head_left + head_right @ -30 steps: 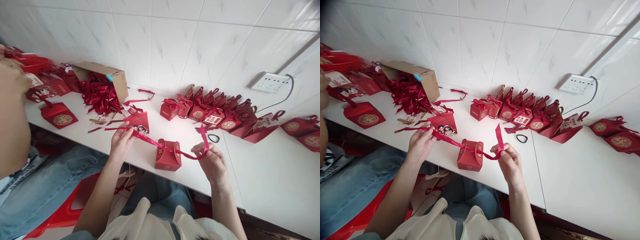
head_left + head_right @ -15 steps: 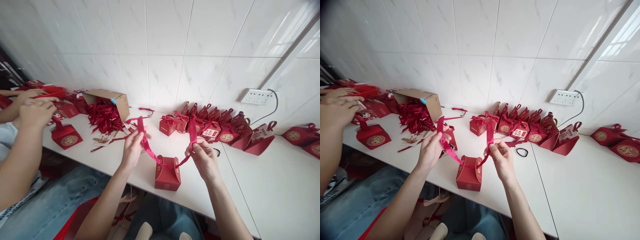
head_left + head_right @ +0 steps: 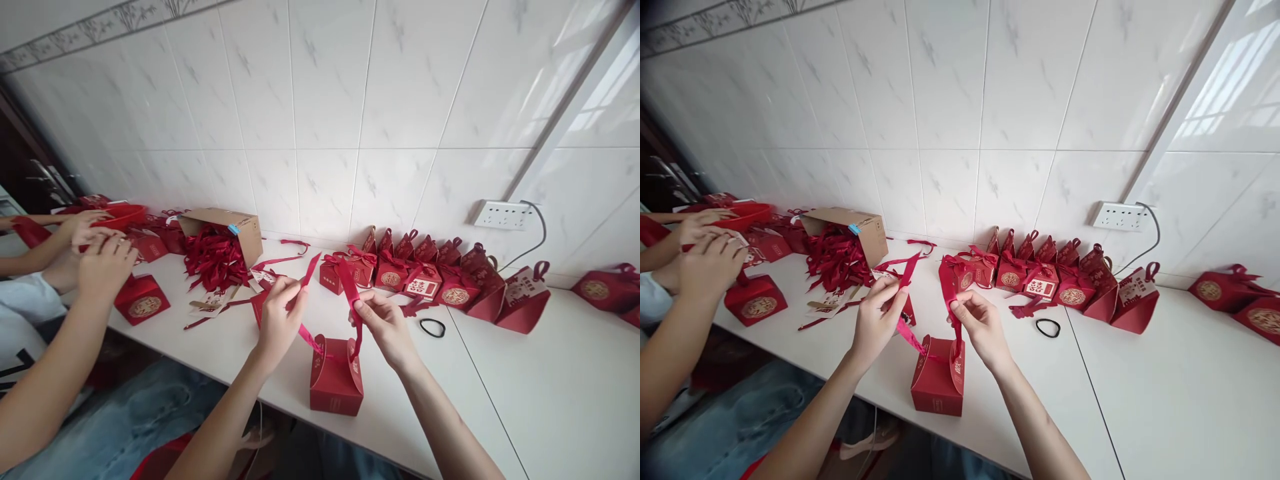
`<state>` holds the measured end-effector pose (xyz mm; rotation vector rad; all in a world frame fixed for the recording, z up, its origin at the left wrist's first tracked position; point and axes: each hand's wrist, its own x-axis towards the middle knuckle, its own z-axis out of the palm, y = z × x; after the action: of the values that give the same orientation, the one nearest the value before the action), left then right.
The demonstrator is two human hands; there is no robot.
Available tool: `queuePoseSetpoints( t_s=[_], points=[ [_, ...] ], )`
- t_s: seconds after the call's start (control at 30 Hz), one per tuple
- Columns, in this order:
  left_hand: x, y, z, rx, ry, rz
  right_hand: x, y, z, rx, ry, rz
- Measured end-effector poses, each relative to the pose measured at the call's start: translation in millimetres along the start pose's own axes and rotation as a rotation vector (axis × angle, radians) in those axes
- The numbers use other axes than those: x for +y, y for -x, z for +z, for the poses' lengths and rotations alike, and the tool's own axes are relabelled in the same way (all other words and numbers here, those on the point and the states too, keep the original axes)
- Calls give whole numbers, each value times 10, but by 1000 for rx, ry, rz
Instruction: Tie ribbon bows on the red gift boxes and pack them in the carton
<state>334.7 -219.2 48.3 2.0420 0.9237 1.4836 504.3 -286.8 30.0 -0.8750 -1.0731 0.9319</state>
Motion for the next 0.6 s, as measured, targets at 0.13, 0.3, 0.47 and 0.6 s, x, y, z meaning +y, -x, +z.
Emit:
queuePoseSetpoints(
  t_s=[0.13,0.3,0.47,0.6],
  points=[
    [-28,38,-1,-14,42,-44,-20,-26,7,18,-8,-31],
    [3,45,23,-54,228,-197,-38,-35,46,4,21,-43],
    [3,52,45,-49,412,-270,-70,-74,79,13,62,-61],
    [-50,81,66,-44,542,-340,-65,-79,56,6,32,-60]
  ],
)
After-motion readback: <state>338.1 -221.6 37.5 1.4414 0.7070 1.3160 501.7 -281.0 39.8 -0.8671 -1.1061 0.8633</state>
